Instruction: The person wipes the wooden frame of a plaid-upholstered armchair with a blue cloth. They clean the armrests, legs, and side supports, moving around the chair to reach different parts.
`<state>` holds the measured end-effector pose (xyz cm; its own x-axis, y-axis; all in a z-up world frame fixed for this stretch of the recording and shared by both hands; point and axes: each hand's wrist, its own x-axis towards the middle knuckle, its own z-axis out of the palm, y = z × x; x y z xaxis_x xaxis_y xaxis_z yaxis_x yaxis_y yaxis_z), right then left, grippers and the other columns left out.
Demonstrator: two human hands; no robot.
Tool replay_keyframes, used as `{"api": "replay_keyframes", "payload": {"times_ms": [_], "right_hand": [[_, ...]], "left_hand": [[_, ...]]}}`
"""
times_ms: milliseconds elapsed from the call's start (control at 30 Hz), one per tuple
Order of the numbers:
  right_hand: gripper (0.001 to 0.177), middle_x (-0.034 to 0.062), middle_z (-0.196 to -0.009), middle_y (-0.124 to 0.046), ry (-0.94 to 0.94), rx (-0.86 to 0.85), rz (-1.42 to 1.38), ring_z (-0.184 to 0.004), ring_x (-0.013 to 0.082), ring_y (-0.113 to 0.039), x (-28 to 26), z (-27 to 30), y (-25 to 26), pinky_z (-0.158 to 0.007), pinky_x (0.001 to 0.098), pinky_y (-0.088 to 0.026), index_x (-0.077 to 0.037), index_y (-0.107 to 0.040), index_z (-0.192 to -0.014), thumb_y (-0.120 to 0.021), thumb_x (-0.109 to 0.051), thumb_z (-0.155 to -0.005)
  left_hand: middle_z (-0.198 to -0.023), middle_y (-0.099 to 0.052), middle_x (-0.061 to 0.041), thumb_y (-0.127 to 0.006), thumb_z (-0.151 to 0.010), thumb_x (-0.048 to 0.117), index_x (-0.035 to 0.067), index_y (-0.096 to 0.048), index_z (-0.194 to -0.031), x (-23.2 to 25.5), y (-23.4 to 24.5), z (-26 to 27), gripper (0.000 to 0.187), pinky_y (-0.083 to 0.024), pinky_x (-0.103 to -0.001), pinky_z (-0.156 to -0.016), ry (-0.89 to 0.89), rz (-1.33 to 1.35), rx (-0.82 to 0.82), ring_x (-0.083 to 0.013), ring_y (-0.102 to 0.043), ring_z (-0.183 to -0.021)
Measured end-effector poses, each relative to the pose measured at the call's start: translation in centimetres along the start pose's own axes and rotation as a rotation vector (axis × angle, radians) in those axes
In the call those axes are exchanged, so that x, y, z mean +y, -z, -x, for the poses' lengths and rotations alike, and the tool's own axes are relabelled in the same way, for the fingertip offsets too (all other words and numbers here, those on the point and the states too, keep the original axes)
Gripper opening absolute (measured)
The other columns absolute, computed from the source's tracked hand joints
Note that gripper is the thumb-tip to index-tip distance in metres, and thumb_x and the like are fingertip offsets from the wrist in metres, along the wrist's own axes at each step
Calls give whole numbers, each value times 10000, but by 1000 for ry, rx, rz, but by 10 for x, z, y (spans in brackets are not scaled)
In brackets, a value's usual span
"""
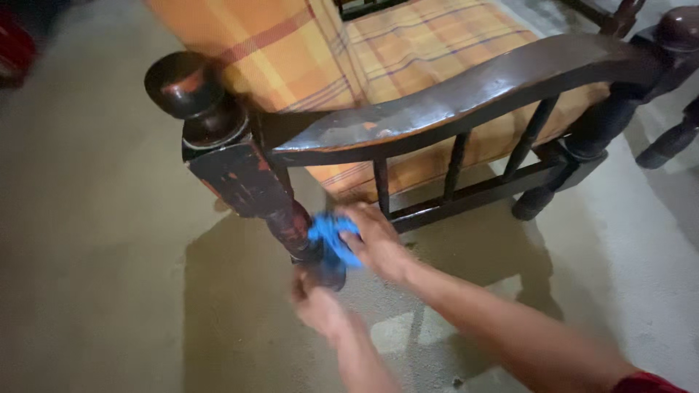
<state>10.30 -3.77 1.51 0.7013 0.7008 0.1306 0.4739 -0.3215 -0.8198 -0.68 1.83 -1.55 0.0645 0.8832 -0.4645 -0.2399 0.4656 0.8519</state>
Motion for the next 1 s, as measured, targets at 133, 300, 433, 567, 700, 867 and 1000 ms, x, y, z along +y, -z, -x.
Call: {"api": "replay_keyframes", "payload": {"times_ms": [133,300,433,567,700,867,1000], "right_hand": [[599,246,-1313,-595,348,51,405,-1248,438,-550,14,-16,-48,-1098,519,-409,7,-604,-1277,-684,-16,-684],[366,178,-1278,-650,539,161,545,-1241,400,-569,28,11,-46,-1019,510,-454,-30,-656,-1156,-654,-50,-790],[318,215,-1234,-640,455,188,601,-1163,420,-571,22,-18,-64,-974,508,-467,8,-657,-1145,-657,-52,-832],[404,204,-1189,-638,130,95,411,-1165,412,-565,15,-34,-77,-1030,486,-452,-23,-666,-1168,-652,-46,-765],[458,187,-1242,-618,228,114,479,-1181,402,-528,-3,14,-88,-1040,479,-446,-25,-652,-1211,-652,-24,-753],[512,152,-1319,-568,406,6,574,-1251,375,-473,-25,36,-93,-999,518,-424,-63,-620,-1308,-679,-58,-799],[684,88,-1369,-556,360,-235,742,-1221,308,-479,-20,28,-93,-1011,476,-413,-148,-579,-1426,-601,13,-761]], "left_hand": [[-1420,-605,-77,-468,-995,36,78,-473,-1523,-23,-4,-59,529,-460,-338,-1036,-197,100,-221,-210,-595,-1230],[-1427,-612,-42,-458,-1011,57,157,-482,-1529,-29,-8,-60,528,-476,-320,-1047,-268,-155,-160,-185,-597,-1247],[-1432,-620,-67,-521,-984,44,152,-510,-1518,-24,-11,-67,544,-498,-369,-1030,-211,155,-238,-227,-623,-1218],[-1385,-654,-39,-536,-999,72,181,-527,-1494,-18,5,-73,507,-501,-361,-1004,-35,44,-225,-195,-644,-1200],[-1299,-705,-45,-553,-997,77,162,-606,-1446,-11,9,-72,460,-558,-373,-943,25,54,-212,-202,-679,-1099],[-1308,-702,-124,-589,-995,199,75,-646,-1422,-20,28,-92,448,-495,-455,-1022,30,21,-304,-244,-640,-1127],[-1461,-606,-90,-477,-942,452,193,-625,-1461,-10,45,-101,599,-313,-460,-1173,195,-66,-277,-233,-524,-1367]]}}
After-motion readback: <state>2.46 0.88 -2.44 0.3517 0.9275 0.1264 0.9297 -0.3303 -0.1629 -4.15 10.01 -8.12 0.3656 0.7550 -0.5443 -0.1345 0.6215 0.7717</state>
